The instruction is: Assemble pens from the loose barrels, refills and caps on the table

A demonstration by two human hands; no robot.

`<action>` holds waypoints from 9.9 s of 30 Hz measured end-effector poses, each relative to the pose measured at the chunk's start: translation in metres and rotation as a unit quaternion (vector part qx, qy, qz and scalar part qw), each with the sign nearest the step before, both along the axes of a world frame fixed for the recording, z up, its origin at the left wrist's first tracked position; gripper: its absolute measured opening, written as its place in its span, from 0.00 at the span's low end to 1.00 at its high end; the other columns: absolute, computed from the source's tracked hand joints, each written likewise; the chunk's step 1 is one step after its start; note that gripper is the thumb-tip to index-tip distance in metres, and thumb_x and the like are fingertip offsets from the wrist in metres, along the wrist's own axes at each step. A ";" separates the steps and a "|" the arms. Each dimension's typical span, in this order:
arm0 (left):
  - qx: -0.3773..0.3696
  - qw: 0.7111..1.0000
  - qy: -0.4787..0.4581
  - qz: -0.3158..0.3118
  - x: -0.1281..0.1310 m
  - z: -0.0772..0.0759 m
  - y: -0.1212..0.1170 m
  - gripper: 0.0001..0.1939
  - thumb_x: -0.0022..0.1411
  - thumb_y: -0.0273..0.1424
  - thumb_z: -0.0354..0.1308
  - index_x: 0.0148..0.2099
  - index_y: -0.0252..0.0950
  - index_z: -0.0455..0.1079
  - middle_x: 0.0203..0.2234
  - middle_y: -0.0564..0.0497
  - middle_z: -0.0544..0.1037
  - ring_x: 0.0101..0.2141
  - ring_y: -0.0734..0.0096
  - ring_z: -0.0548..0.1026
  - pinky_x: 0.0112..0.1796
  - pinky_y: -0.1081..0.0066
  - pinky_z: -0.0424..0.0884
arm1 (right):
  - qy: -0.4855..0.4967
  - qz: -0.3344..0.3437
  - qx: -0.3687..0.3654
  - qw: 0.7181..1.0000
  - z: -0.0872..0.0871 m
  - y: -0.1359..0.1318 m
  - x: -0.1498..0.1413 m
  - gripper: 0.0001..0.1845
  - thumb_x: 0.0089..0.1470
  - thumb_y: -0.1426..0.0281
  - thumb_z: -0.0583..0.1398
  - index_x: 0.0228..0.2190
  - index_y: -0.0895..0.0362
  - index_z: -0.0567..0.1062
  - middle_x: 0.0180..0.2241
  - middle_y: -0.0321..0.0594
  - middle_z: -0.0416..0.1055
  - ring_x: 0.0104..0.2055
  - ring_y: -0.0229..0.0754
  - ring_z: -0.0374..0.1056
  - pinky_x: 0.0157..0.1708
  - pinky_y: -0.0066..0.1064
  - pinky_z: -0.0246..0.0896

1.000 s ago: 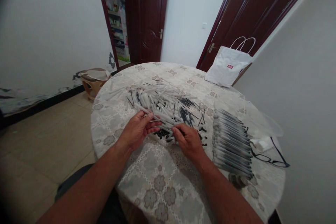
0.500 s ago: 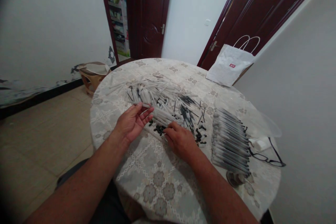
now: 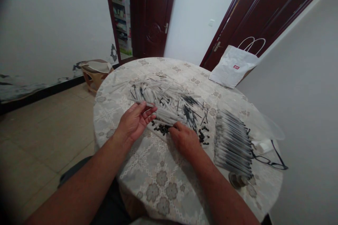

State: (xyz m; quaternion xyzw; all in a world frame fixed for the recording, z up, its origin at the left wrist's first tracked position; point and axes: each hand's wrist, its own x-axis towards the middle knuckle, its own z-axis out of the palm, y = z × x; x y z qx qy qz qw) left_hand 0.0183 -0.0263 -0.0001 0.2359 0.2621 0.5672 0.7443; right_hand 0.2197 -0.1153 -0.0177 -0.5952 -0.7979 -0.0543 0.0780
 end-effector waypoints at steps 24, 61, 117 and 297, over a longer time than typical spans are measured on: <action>-0.011 0.994 0.046 -0.102 0.027 -0.008 -0.018 0.12 0.61 0.31 0.67 0.41 0.34 0.68 0.39 0.43 0.82 0.39 0.59 0.83 0.35 0.68 0.80 | 0.607 -0.098 0.025 0.789 -0.013 0.002 -0.008 0.15 0.59 0.59 0.63 0.43 0.55 0.76 0.29 0.36 0.75 0.26 0.38 0.69 0.25 0.28 0.63; 0.017 0.982 0.086 -0.165 0.035 -0.014 -0.022 0.12 0.57 0.32 0.71 0.41 0.32 0.75 0.37 0.45 0.83 0.36 0.66 0.83 0.36 0.70 0.81 | 0.545 -0.070 0.112 0.828 -0.017 0.006 0.001 0.08 0.61 0.64 0.64 0.40 0.53 0.78 0.36 0.38 0.74 0.36 0.41 0.70 0.37 0.32 0.65; 0.055 0.976 0.100 -0.188 0.032 -0.014 -0.025 0.16 0.54 0.34 0.73 0.39 0.31 0.73 0.36 0.42 0.83 0.35 0.66 0.82 0.35 0.71 0.80 | 0.407 -0.063 0.081 0.908 -0.005 -0.008 0.002 0.09 0.66 0.61 0.56 0.39 0.53 0.71 0.30 0.35 0.70 0.31 0.42 0.66 0.34 0.32 0.59; 0.211 0.877 0.425 -0.074 0.007 0.015 -0.004 0.18 0.57 0.44 0.67 0.42 0.35 0.78 0.34 0.45 0.84 0.34 0.58 0.83 0.36 0.64 0.82 | -0.050 -0.317 -0.069 0.945 0.049 -0.066 0.206 0.16 0.61 0.74 0.57 0.46 0.59 0.82 0.45 0.49 0.77 0.50 0.48 0.71 0.52 0.32 0.58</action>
